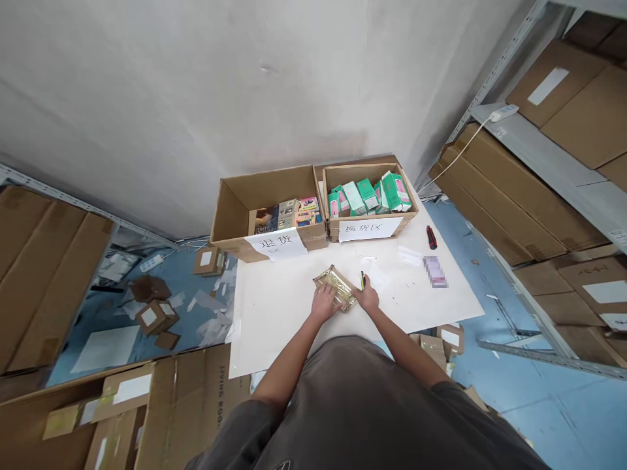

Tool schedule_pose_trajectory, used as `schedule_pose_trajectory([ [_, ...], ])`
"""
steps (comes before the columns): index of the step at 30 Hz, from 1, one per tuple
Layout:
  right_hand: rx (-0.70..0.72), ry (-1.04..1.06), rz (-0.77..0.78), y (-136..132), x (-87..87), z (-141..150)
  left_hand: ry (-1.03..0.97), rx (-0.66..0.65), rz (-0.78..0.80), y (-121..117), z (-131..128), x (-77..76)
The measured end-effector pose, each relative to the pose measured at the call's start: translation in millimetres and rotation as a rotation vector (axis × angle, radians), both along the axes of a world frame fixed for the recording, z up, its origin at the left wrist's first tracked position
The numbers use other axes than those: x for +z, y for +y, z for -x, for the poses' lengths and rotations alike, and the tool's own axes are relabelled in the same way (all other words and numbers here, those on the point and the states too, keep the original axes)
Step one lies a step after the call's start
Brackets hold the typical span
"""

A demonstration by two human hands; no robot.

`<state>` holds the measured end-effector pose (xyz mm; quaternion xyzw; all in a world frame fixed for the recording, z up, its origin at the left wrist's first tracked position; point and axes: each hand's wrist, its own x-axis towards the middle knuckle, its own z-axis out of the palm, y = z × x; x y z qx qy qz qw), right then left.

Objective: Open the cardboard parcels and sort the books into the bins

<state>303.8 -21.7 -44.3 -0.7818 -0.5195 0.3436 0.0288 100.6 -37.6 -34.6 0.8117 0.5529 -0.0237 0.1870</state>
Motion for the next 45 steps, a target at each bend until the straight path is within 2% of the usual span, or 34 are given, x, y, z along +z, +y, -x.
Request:
schedule_pose_trajectory([
  [2, 0.027, -0.036, 0.006, 6, 2.2, 3, -0.061, -0.204, 0.058, 12, 3, 2.3],
  [4, 0.044, -0.054, 0.015, 13, 5.7, 6, -0.048, -0.279, 0.104, 24, 2, 5.2],
  [10, 0.113, -0.086, 0.040, 26, 12.1, 20, 0.143, -0.252, 0.241, 50, -11, 13.2],
  [15, 0.232, -0.113, 0.029, 32, 6.0, 43, 0.192, -0.218, 0.323, 56, -3, 8.4],
  [19, 0.277, -0.128, 0.004, 36, 0.3, 56, 0.171, -0.185, 0.296, 50, 12, 4.3],
  [24, 0.268, -0.094, 0.001, 37, -0.3, 60, 0.105, -0.137, 0.232, 36, 23, 3.4],
  [34, 0.084, 0.019, -0.001, 37, -3.0, 52, -0.073, 0.015, 0.097, 1, 25, -16.9],
  [39, 0.053, 0.084, -0.001, 38, -4.8, 49, -0.137, 0.029, 0.080, -8, 31, -23.4],
  [42, 0.062, 0.187, -0.101, 31, -1.6, 39, -0.197, 0.022, 0.075, -8, 35, -25.9],
  [45, 0.076, 0.323, -0.150, 9, 2.1, 21, -0.182, 0.013, 0.075, -6, 37, -27.1],
])
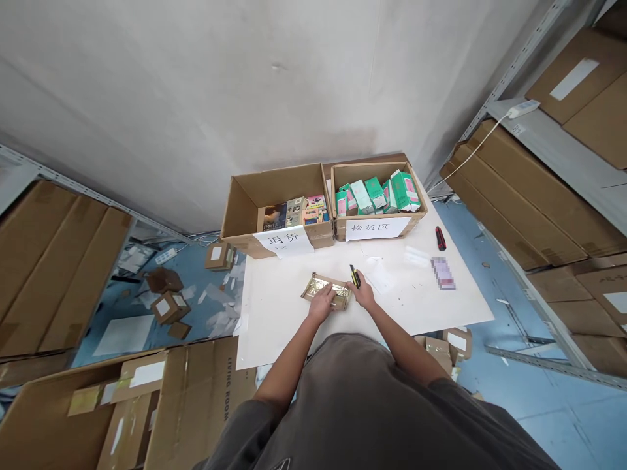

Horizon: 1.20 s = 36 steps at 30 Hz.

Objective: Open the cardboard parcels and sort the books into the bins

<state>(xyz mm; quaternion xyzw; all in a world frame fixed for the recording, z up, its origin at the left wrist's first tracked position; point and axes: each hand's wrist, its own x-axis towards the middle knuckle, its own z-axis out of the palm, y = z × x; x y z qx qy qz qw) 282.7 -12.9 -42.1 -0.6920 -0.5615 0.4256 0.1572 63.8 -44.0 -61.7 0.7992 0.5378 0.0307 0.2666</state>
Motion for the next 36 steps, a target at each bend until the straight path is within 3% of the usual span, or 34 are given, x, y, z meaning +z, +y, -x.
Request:
schedule_pose_trajectory([
  [5, 0.186, 0.148, 0.184, -52, -2.4, -32, 0.026, 0.033, 0.071, 3, 1, 3.2],
  [8, 0.220, 0.141, 0.294, -69, -6.4, -39, 0.036, 0.046, 0.113, 6, 0, 8.2],
  [15, 0.286, 0.057, 0.312, -70, -8.1, -32, 0.120, 0.089, 0.143, 10, -2, 14.9],
  [21, 0.287, 0.056, 0.315, -85, -10.5, -39, 0.097, 0.015, 0.078, 5, 1, 18.8],
  [26, 0.184, 0.042, 0.252, -88, -3.9, -52, 0.203, 0.066, 0.030, 29, -3, 24.9],
  [31, 0.185, -0.134, 0.173, -77, 11.3, -49, 0.269, 0.099, 0.153, 52, -9, 13.4],
  [36, 0.320, -0.261, 0.077, -67, 22.3, -47, 0.266, 0.126, 0.057, 47, -7, 1.2],
])
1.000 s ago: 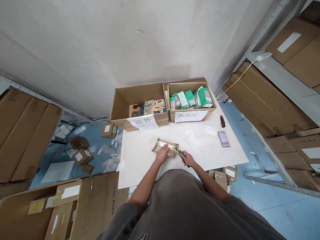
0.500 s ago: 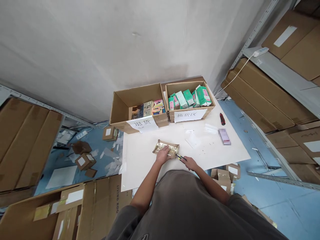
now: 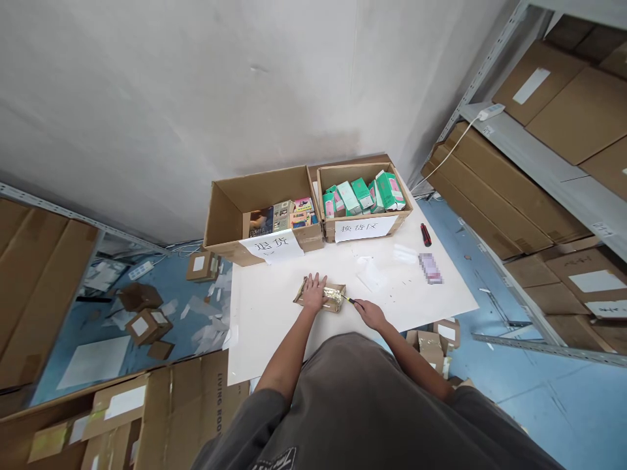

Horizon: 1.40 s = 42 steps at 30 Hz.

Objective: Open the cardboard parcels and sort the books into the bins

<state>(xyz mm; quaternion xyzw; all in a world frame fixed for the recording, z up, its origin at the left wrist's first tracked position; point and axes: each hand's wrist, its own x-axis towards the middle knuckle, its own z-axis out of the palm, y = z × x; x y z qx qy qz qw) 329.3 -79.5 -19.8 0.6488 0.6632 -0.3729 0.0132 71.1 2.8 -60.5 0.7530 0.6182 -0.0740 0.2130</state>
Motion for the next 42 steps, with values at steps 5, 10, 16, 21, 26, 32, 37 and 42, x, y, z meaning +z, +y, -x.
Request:
schedule_pose_trajectory([
  [5, 0.114, 0.036, -0.071, 10, 5.0, -5, -0.073, -0.069, -0.051, -3, 15, 3.9],
  [10, 0.247, 0.042, -0.110, 20, 13.4, -11, -0.058, -0.019, -0.119, -9, 12, 6.7],
  [16, 0.331, -0.125, -0.099, 30, 22.3, -8, -0.044, -0.032, -0.170, -25, -2, -2.7],
  [21, 0.448, -0.159, -0.090, 40, 30.7, -7, -0.069, -0.069, -0.124, -25, 1, -3.3],
  [26, 0.481, -0.162, -0.076, 48, 31.6, -4, -0.079, -0.064, -0.141, -29, 3, -2.7],
  [32, 0.502, -0.265, -0.094, 35, 25.7, 14, -0.109, -0.023, -0.185, -45, 3, -13.7],
  [37, 0.529, -0.373, -0.112, 28, 35.4, 12, -0.153, -0.016, -0.315, -49, 2, -23.9],
  [42, 0.348, -0.596, -0.102, 61, 62.9, -41, -0.207, -0.004, -0.438, -54, 3, -31.1],
])
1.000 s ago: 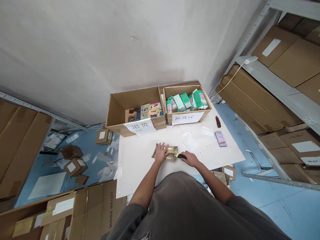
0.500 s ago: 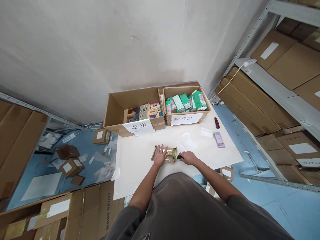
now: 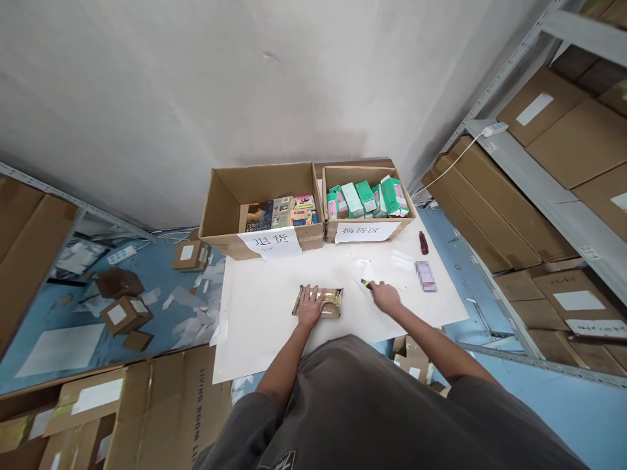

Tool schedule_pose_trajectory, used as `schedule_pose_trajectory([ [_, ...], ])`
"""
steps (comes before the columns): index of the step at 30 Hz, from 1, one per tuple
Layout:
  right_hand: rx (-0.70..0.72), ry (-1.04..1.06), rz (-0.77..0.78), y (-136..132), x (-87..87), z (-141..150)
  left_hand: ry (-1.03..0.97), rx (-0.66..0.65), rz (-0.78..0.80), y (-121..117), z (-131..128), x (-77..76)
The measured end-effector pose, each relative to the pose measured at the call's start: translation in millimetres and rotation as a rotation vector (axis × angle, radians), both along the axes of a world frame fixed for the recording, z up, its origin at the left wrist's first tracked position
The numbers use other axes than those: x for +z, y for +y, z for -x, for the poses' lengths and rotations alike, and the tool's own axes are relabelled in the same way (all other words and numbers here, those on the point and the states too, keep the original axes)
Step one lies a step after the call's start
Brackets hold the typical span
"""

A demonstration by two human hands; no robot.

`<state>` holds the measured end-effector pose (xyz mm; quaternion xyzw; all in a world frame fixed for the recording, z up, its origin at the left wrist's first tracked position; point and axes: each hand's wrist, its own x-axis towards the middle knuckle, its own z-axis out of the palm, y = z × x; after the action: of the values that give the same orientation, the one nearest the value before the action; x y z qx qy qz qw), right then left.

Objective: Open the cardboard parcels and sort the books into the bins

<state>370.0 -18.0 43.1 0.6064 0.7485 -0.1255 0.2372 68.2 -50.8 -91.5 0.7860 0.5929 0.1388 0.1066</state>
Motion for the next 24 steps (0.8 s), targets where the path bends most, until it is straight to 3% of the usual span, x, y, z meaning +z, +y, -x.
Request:
schedule_pose_trajectory([
  [4, 0.108, 0.068, 0.009, 14, 18.2, -26, -0.025, 0.009, 0.030, 1, -1, -0.8],
  [11, 0.292, 0.224, 0.117, -2, 6.3, 24, -0.019, 0.020, 0.092, 3, -2, 1.9],
  [15, 0.374, 0.230, 0.143, 1, -3.0, 37, -0.005, 0.016, 0.095, 2, -1, 2.9],
  [21, 0.326, 0.224, 0.152, 11, -15.8, 55, -0.042, 0.003, 0.053, 2, 0, -0.9],
  [24, 0.231, 0.176, 0.114, 38, -7.7, 40, -0.035, 0.025, 0.020, 0, 0, -4.1],
])
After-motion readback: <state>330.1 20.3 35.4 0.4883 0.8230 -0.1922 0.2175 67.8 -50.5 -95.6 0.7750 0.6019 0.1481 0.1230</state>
